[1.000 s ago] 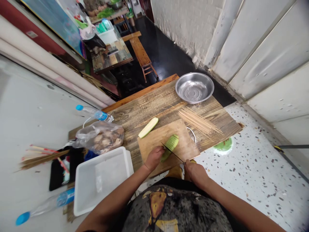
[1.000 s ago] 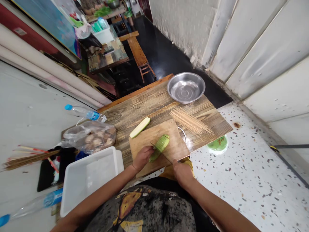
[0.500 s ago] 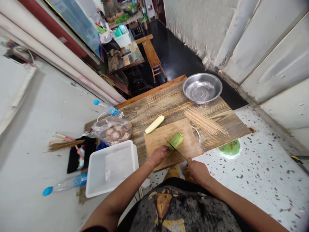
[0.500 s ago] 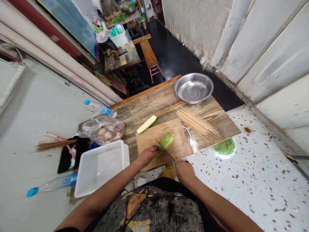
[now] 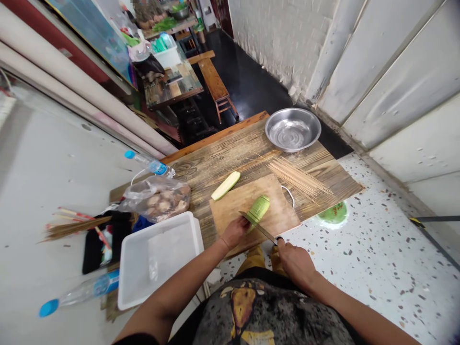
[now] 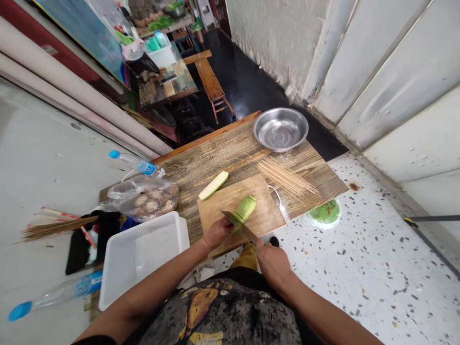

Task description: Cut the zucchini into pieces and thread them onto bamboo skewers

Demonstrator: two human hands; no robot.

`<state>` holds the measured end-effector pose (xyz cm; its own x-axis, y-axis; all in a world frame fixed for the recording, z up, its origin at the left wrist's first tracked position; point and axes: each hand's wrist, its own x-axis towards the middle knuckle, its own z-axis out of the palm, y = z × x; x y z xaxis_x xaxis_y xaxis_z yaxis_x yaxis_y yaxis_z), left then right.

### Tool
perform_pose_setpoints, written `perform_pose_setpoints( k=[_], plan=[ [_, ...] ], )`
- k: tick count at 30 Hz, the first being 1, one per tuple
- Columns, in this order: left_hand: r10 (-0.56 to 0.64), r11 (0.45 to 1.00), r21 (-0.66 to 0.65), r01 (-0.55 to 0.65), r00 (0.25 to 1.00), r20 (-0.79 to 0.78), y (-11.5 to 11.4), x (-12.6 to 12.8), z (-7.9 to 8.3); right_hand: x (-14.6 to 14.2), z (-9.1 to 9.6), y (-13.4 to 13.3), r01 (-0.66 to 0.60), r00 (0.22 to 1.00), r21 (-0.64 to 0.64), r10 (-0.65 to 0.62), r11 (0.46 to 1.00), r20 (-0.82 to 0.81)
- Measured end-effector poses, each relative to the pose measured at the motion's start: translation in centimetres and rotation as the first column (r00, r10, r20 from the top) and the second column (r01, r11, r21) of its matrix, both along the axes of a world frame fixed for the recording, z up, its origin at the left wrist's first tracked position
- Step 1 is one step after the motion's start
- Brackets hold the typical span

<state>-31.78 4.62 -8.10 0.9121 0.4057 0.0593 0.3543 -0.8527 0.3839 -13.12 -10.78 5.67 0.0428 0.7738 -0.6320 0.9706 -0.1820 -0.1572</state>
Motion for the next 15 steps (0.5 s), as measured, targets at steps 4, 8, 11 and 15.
perform_pose_setpoints(
  k=[4,8,11,15],
  plan=[
    [-0.024,1.0,0.018,0.025,0.998,-0.063,0.0,0.0,0.2,-0.1,-0.3,-0.1,-0.013,1.0,0.023,0.012,1.0,0.011],
    [-0.023,0.999,0.02,0.025,0.994,-0.102,0.0,0.2,0.5,0.3,-1.3,-0.1,-0.011,1.0,0.031,0.011,0.999,0.0],
    [-0.011,1.0,-0.013,0.009,0.993,-0.119,0.1,0.5,1.0,0.5,-2.5,0.1,-0.005,1.0,0.017,0.005,1.0,-0.001],
    [-0.015,0.998,-0.063,0.006,0.99,-0.141,0.2,0.7,1.9,0.7,-3.9,0.6,0.004,1.0,-0.007,-0.004,1.0,0.001]
  ],
)
